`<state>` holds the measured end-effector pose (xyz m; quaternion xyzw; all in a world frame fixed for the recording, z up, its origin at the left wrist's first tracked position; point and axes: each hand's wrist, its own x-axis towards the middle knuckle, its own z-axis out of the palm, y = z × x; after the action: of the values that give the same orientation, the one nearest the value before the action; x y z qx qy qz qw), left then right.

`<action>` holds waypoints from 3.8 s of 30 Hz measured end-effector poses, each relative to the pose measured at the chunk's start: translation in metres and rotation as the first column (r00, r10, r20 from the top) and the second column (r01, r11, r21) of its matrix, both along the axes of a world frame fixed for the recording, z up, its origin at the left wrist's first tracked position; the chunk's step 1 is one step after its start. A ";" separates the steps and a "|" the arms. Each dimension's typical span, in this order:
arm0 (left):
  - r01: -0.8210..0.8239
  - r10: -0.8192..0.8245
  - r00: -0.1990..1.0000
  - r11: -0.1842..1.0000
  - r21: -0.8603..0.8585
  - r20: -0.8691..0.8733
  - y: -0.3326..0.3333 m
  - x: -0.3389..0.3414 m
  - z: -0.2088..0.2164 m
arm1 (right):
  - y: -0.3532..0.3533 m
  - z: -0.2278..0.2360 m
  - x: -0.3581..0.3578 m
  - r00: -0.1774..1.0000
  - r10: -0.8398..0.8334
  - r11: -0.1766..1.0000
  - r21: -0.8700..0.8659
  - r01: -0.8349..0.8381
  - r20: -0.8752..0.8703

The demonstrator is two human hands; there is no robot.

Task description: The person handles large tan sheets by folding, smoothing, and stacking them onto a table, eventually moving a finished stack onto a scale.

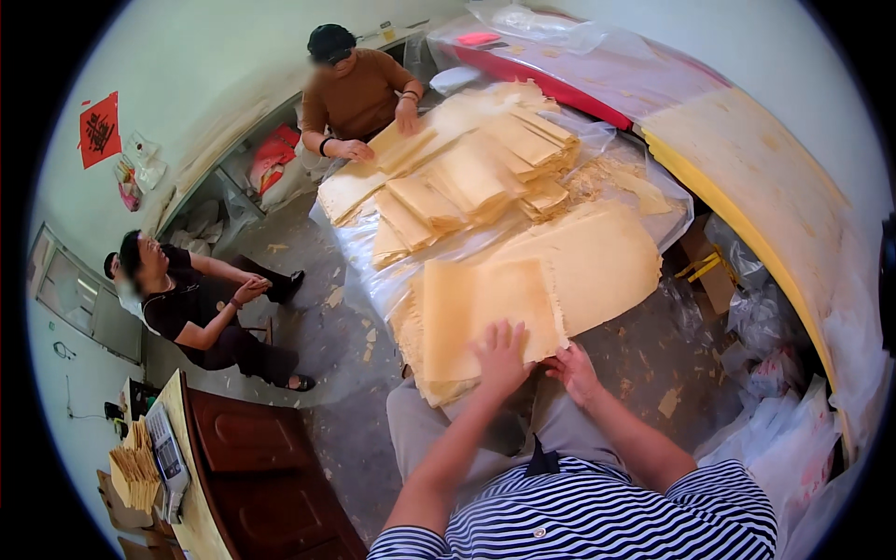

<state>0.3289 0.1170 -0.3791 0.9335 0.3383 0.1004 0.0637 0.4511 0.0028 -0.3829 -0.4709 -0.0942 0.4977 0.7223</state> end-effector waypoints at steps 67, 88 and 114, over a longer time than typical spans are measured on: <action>-0.140 0.099 0.986 0.923 -0.359 -0.130 0.091 -0.073 0.018 | 0.137 0.025 0.061 -0.548 0.187 0.679 -0.510 -0.527 0.815; -0.016 -0.021 0.988 0.972 0.236 0.154 0.095 -0.045 -0.001 | 0.125 0.010 0.050 -0.208 0.472 0.876 -0.429 0.222 0.857; -0.450 0.544 0.657 0.839 -0.307 0.523 0.119 -0.113 -0.022 | 0.283 0.143 0.104 -0.484 0.000 0.995 0.050 0.091 0.875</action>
<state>0.2157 0.2358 -0.4015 0.7180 0.5501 0.3733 0.2061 0.5546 0.2854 -0.2404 -0.6903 -0.6349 -0.1821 0.2952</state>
